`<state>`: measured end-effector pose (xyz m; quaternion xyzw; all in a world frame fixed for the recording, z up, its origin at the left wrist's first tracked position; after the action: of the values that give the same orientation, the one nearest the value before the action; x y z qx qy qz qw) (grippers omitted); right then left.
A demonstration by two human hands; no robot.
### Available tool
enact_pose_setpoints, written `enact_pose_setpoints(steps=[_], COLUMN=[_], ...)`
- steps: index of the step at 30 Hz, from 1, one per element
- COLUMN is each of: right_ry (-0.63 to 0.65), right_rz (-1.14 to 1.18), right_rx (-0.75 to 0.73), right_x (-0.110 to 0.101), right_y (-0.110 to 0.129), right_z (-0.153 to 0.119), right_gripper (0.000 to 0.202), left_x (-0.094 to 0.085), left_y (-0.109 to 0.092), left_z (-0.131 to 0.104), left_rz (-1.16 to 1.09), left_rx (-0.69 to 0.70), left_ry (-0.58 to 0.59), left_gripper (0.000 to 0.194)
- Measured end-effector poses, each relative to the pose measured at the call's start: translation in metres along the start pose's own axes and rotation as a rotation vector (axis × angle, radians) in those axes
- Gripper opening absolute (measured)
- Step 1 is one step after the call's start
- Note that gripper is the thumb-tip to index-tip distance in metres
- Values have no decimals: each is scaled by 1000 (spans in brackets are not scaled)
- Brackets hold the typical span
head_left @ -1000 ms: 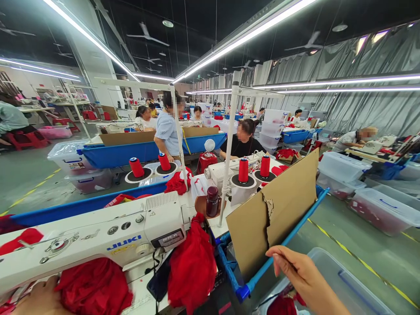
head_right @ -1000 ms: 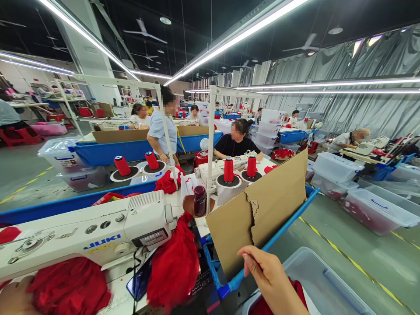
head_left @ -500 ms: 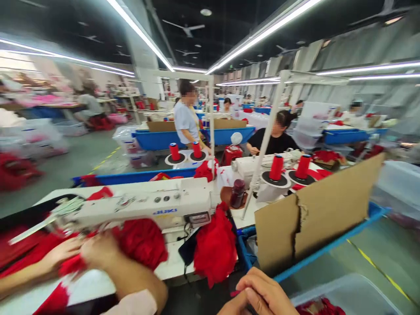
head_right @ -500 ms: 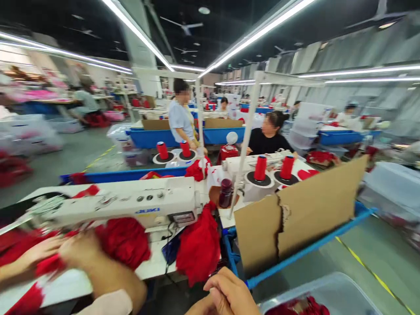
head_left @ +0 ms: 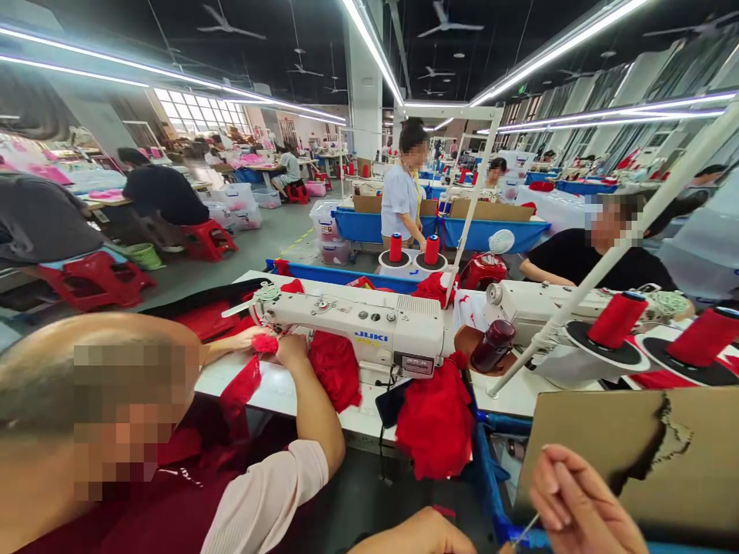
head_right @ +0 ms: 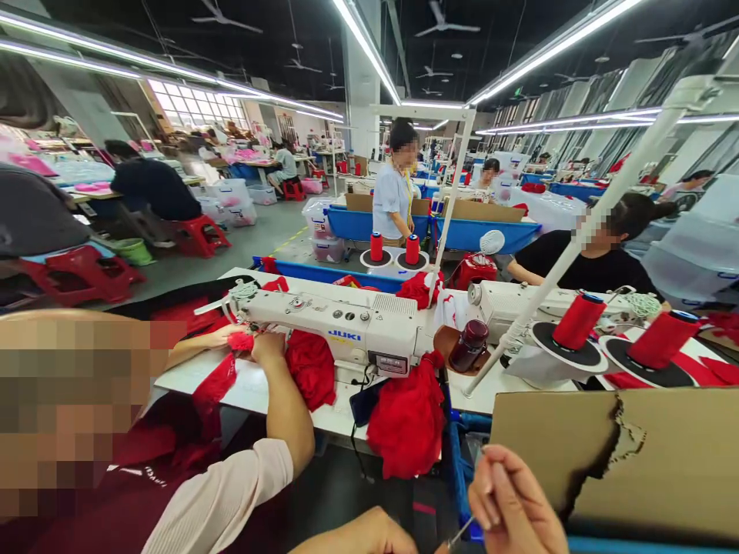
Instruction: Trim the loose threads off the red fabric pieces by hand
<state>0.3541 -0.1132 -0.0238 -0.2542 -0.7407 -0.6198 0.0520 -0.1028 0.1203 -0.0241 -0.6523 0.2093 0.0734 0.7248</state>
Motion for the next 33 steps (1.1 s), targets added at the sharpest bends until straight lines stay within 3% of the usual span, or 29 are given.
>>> enact_pose_setpoints(steps=[2, 4, 7, 9, 11, 12, 14, 17, 20, 26, 33], right_ry=[-63, -74, 6, 128, 241, 302, 403, 410, 359, 346, 212], right_rz=[45, -19, -464, -821, -950, -932, -822, -739, -670, -516, -430], right_rx=[-61, -64, 6, 10, -3, -12, -42, -67, -101, -42, 34], right_x=[-17, -29, -34, -25, -11, 1, 29, 61, 73, 70, 56], right_y=[23, 26, -6, -37, -57, -61, -56, -42, -35, -42, -34], right_z=[4, 9, 17, 18, 13, 9, -2, -13, -16, -23, -25], right_gripper=[17, 17, 30, 35, 38, 42, 51, 39, 47, 46, 43], left_x=[18, 55, 151, 225, 287, 315, 338, 345, 339, 331, 303], left_y=[-14, -34, -66, -81, -88, -94, -92, -86, -94, -111, -84], left_z=[-3, -15, -60, -102, -139, -156, -169, -168, -164, -167, -159], left_rz=[-19, -51, -124, -172, -232, -321, -364, -355, -345, -386, -339], left_rx=[11, 39, 102, 143, 194, 252, 303, 328, 352, 307, 201], left_ry=[22, 76, 241, 380, 505, 619, 645, 668, 675, 649, 420], left_gripper=[43, 37, 37, 52, 74, 81, 79, 71, 71, 71, 54])
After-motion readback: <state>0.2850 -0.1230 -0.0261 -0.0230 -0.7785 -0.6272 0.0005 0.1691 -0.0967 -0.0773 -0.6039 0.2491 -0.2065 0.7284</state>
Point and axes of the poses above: each hand's wrist, its own z-axis towards the middle knuckle, its own x-axis out of the palm, y = z × x, the point moved 10 cm from there along z, towards the middle knuckle, and after that the axes turned 11 degrees about x, right-handed, at the moved point
